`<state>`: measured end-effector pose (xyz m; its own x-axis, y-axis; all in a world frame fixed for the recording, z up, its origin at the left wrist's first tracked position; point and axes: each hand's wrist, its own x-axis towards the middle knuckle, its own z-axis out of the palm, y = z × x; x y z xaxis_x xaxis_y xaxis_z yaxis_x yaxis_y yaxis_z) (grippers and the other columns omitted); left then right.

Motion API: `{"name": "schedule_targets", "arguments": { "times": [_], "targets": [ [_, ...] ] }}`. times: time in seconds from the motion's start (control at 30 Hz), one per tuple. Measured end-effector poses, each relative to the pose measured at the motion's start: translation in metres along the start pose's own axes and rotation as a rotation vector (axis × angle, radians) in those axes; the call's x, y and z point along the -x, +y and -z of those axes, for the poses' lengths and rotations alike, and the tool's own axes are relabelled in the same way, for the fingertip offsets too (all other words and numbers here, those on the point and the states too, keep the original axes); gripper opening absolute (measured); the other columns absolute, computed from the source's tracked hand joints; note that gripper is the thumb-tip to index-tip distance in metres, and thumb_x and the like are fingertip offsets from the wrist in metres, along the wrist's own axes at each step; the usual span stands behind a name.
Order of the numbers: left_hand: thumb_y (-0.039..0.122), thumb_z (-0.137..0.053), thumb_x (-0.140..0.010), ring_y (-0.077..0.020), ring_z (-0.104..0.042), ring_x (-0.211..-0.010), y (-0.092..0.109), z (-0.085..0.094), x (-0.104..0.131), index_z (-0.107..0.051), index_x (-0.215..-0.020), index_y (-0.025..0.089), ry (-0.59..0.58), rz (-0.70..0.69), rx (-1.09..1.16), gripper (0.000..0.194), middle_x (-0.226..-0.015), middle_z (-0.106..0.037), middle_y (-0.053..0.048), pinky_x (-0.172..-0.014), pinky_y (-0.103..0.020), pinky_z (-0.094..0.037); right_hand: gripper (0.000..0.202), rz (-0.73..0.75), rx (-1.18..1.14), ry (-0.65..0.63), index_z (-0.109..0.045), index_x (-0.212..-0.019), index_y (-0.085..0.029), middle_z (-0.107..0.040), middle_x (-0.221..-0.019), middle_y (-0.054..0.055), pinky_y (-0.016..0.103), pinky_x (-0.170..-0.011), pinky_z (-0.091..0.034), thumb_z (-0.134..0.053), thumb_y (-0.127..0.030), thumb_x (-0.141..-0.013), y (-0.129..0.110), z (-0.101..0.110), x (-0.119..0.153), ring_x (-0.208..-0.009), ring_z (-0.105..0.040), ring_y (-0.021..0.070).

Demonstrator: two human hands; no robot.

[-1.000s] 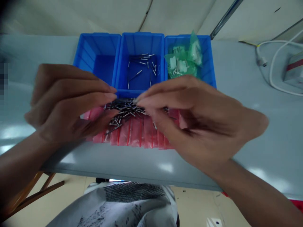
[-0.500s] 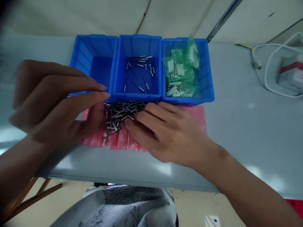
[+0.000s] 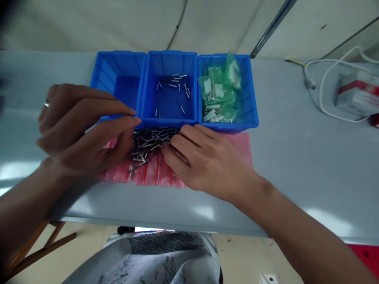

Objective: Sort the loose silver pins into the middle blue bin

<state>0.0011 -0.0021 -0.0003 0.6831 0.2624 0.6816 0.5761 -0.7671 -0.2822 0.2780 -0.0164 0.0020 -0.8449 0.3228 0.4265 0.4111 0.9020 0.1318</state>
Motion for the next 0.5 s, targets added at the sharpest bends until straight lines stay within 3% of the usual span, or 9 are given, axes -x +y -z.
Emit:
{"name": "schedule_targets", "arguments": {
  "times": [0.23,0.5],
  "targets": [
    [0.012,-0.073,-0.088,-0.0277,-0.074,-0.097,0.0035,0.0053,-0.0056,-0.071,-0.106,0.017,-0.06,0.02,-0.005,0.02,-0.104,-0.078,-0.007,-0.076,-0.041,-0.054,0.02,-0.018,0.025,0.013,-0.074,-0.112,-0.011,-0.078,-0.102,0.009,0.038,-0.069,-0.056,-0.063,-0.008,-0.095,-0.0027,0.0039,-0.0018,-0.089,-0.069,0.0222],
    [0.013,-0.075,-0.086,-0.0267,-0.074,-0.093,0.0045,0.0039,-0.0075,-0.072,-0.102,0.017,-0.039,0.031,0.016,0.017,-0.101,-0.079,-0.007,-0.074,-0.04,-0.056,0.019,-0.008,0.012,0.097,-0.075,-0.108,-0.008,-0.078,-0.099,0.012,0.041,-0.063,-0.057,-0.062,-0.007,-0.093,-0.0006,0.0055,-0.001,-0.085,-0.072,0.0255]
  ]
}}
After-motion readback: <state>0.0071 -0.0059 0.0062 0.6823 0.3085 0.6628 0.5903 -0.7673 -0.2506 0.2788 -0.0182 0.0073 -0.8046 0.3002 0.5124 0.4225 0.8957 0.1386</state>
